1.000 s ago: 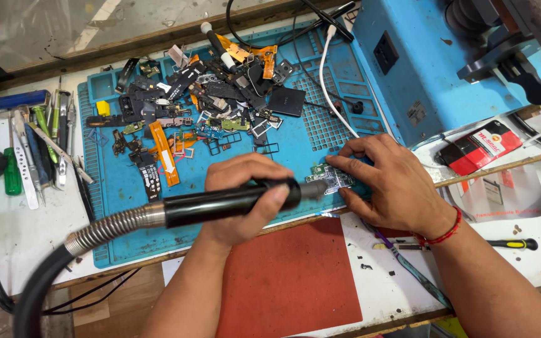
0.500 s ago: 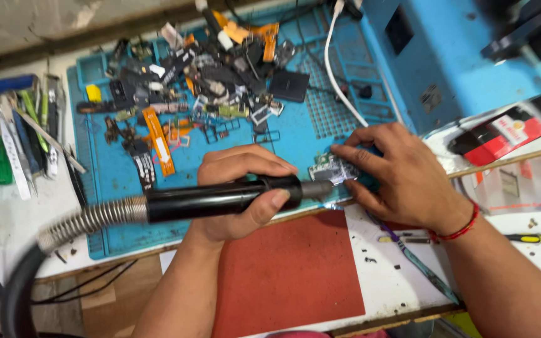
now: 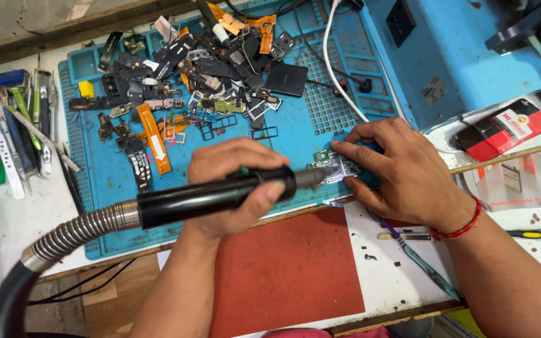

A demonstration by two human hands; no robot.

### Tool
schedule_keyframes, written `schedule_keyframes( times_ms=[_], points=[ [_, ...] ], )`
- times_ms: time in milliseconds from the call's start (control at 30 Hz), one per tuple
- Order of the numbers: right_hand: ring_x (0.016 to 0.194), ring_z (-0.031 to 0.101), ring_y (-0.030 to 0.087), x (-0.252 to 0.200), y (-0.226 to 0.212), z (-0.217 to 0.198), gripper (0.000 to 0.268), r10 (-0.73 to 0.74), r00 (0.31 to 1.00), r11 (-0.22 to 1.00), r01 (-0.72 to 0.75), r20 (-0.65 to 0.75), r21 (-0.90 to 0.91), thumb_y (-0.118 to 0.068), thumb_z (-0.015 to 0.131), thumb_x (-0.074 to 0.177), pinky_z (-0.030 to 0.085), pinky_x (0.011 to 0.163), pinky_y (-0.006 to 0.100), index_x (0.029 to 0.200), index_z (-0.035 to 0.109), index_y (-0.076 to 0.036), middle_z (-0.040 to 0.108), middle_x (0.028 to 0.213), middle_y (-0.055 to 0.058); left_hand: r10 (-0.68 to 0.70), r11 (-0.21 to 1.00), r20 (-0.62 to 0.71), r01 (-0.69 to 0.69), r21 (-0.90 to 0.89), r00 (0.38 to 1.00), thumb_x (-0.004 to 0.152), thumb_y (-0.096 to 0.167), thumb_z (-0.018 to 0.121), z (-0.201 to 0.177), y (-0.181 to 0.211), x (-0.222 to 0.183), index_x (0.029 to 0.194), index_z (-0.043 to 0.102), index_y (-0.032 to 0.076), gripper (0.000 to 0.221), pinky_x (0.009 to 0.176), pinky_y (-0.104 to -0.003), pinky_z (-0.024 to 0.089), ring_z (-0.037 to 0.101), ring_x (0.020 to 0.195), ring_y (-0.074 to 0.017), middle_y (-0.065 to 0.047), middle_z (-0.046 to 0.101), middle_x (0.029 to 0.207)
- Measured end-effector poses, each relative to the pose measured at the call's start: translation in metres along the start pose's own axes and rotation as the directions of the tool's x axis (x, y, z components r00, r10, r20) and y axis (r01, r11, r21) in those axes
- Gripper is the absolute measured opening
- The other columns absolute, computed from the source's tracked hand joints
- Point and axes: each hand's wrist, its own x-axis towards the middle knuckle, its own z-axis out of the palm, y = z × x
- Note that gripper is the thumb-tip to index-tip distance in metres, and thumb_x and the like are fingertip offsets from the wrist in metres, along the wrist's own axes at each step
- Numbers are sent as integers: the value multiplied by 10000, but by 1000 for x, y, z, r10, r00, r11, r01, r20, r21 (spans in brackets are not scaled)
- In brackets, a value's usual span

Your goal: The person uses a hot air rework tool to heat a circuit board while holding it with their other hand.

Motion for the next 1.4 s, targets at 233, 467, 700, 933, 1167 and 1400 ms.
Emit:
schedule_keyframes(
  times_ms=[233, 467, 700, 933, 1167, 1400],
  points=[
    [1036, 588, 327, 0, -2, 0, 511, 4, 999, 1000, -4, -32, -7, -226, 785, 729, 504, 864, 445, 1219, 718, -98, 635, 1142, 106, 48, 999, -68, -49, -5, 997, 928, 237, 728, -1, -6, 0, 997, 719, 22, 227, 692, -256, 643, 776, 776, -173, -144, 765, 948],
    [1034, 596, 321, 1, -2, 1, 512, 7, 999, 1000, -7, -50, -3, -229, 792, 729, 508, 877, 440, 1216, 715, -92, 636, 1125, 107, -3, 1000, -20, 3, 19, 1000, 905, 218, 740, 0, -2, 3, 973, 733, 9, 220, 686, -251, 620, 766, 785, -183, -131, 767, 922],
    [1032, 595, 318, 0, -1, 1, 521, 14, 999, 1000, -13, -39, 18, -220, 789, 725, 508, 873, 436, 1224, 712, -90, 635, 1131, 113, 3, 1000, -14, -3, -11, 1000, 927, 235, 742, -2, 1, 3, 998, 722, 10, 237, 724, -254, 619, 772, 826, -177, -129, 765, 963],
    [1053, 598, 327, 1, -1, 0, 516, 13, 999, 1000, -12, -37, 22, -220, 784, 722, 508, 886, 444, 1215, 709, -89, 635, 1134, 116, 45, 999, -11, -45, -2, 999, 919, 236, 752, 1, -2, 3, 989, 724, 23, 226, 707, -256, 625, 776, 845, -189, -123, 767, 942],
    [1043, 604, 320, 1, -1, 1, 506, 23, 999, 999, -22, -37, 36, -217, 784, 723, 511, 860, 434, 1208, 715, -88, 641, 1116, 112, 7, 999, -42, -5, 47, 999, 902, 231, 740, -1, 0, 3, 968, 718, 14, 228, 737, -280, 617, 763, 804, -187, -128, 761, 920],
    [1054, 606, 319, 1, -2, 0, 508, 47, 998, 999, -46, -43, 30, -219, 777, 722, 512, 876, 432, 1211, 708, -100, 639, 1116, 110, -1, 1000, -34, 1, 11, 999, 878, 200, 741, -2, 2, 4, 939, 720, 2, 208, 738, -286, 601, 753, 800, -195, -128, 752, 894]
  ],
)
